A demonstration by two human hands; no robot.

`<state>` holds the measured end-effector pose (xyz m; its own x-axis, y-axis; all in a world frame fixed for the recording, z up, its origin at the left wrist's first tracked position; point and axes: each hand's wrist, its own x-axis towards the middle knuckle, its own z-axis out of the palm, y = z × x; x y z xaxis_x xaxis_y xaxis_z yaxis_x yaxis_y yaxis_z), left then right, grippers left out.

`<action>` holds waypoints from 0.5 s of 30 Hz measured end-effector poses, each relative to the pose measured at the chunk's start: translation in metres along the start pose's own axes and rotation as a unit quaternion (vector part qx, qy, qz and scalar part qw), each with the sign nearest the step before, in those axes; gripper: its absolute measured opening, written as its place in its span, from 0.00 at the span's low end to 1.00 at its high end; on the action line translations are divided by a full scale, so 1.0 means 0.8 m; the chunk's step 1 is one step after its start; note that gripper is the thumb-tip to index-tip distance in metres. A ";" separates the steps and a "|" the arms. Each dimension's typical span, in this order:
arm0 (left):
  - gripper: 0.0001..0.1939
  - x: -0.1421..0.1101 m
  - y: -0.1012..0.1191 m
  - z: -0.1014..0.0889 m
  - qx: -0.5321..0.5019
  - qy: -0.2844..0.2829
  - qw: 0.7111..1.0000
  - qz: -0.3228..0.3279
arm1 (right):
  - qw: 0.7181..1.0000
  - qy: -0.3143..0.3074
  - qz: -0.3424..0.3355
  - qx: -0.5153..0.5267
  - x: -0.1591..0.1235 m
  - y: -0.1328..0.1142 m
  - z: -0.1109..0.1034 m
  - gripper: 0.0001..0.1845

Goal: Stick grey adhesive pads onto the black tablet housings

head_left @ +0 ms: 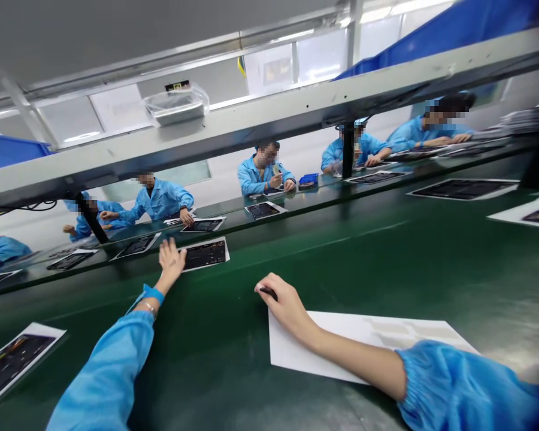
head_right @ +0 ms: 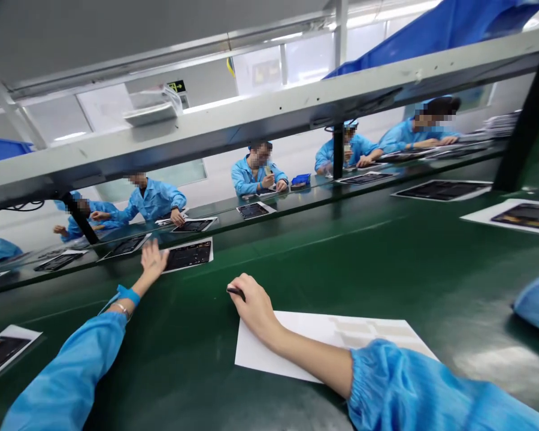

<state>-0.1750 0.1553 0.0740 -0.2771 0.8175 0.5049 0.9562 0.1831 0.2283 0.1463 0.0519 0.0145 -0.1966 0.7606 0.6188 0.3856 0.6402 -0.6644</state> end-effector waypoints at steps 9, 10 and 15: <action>0.29 -0.141 0.047 0.028 -0.035 -0.245 0.935 0.253 | 0.985 0.000 -0.157 -0.075 -0.010 -0.006 0.004 0.13; 0.29 -0.144 0.049 0.026 -0.041 -0.252 0.933 0.254 | 0.982 -0.001 -0.169 -0.086 -0.010 -0.007 0.004 0.14; 0.27 -0.146 0.060 0.009 -0.059 -0.252 0.935 0.240 | 0.970 -0.016 -0.207 -0.125 -0.006 -0.010 -0.002 0.17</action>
<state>-0.0961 0.0726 0.0201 0.2907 0.9489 0.1224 0.9335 -0.3094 0.1812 0.1457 0.0425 0.0176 -0.4082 0.4496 0.7945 0.4728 0.8486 -0.2373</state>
